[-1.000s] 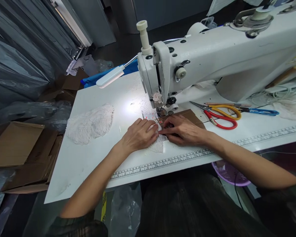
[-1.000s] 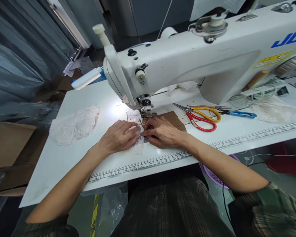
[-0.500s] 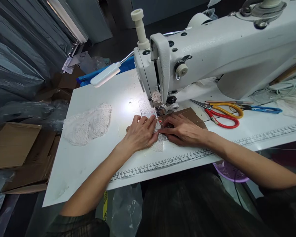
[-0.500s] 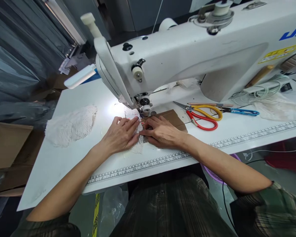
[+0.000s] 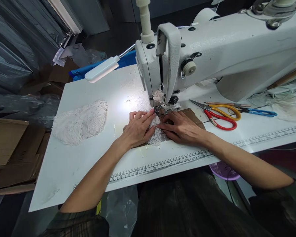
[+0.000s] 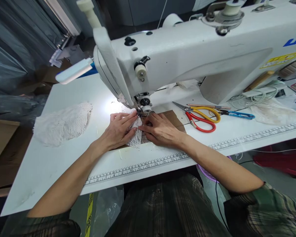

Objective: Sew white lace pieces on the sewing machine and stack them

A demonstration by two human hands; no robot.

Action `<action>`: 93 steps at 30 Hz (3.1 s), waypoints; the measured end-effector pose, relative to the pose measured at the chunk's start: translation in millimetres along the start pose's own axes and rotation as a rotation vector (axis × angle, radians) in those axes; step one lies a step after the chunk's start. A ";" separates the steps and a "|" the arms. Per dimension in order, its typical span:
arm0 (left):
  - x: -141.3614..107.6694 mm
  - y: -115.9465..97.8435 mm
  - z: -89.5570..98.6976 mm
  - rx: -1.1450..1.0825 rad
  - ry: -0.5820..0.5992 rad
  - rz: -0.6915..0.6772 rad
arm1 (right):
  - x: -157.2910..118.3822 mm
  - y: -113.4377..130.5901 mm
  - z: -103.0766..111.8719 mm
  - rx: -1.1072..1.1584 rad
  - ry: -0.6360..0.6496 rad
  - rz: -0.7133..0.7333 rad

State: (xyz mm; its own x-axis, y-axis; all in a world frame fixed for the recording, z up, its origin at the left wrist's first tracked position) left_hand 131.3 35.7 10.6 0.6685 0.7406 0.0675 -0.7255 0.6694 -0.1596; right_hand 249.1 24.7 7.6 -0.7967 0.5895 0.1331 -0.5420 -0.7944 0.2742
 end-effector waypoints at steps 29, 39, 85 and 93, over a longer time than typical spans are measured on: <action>-0.1 -17.2 7.9 0.071 -0.135 -0.049 | -1.5 -6.4 -4.3 0.079 -0.006 -0.029; 7.5 -11.4 3.3 0.174 -0.033 0.028 | 4.0 -8.6 -1.7 0.031 -0.015 -0.095; -8.0 -7.1 9.9 -0.148 -0.105 -0.032 | 12.7 -8.5 3.9 0.246 -0.009 -0.080; -9.4 -13.4 17.0 -0.108 -0.175 -0.101 | 4.5 -19.2 10.3 0.367 -0.130 -0.085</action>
State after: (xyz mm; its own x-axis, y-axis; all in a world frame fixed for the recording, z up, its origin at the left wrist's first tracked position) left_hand 132.0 20.8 28.8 0.6913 0.6753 0.2571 -0.6285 0.7375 -0.2472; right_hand 258.7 44.2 12.8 -0.6997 0.6834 0.2081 -0.4544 -0.6505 0.6086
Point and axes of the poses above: each hand's wrist, its own x-axis towards the middle knuckle, its own z-axis out of the back of the hand, y = z × x, the point moved 9 cm from there along x, towards the middle knuckle, and after that the axes turned 10 degrees about y, right-handed, at the moved point
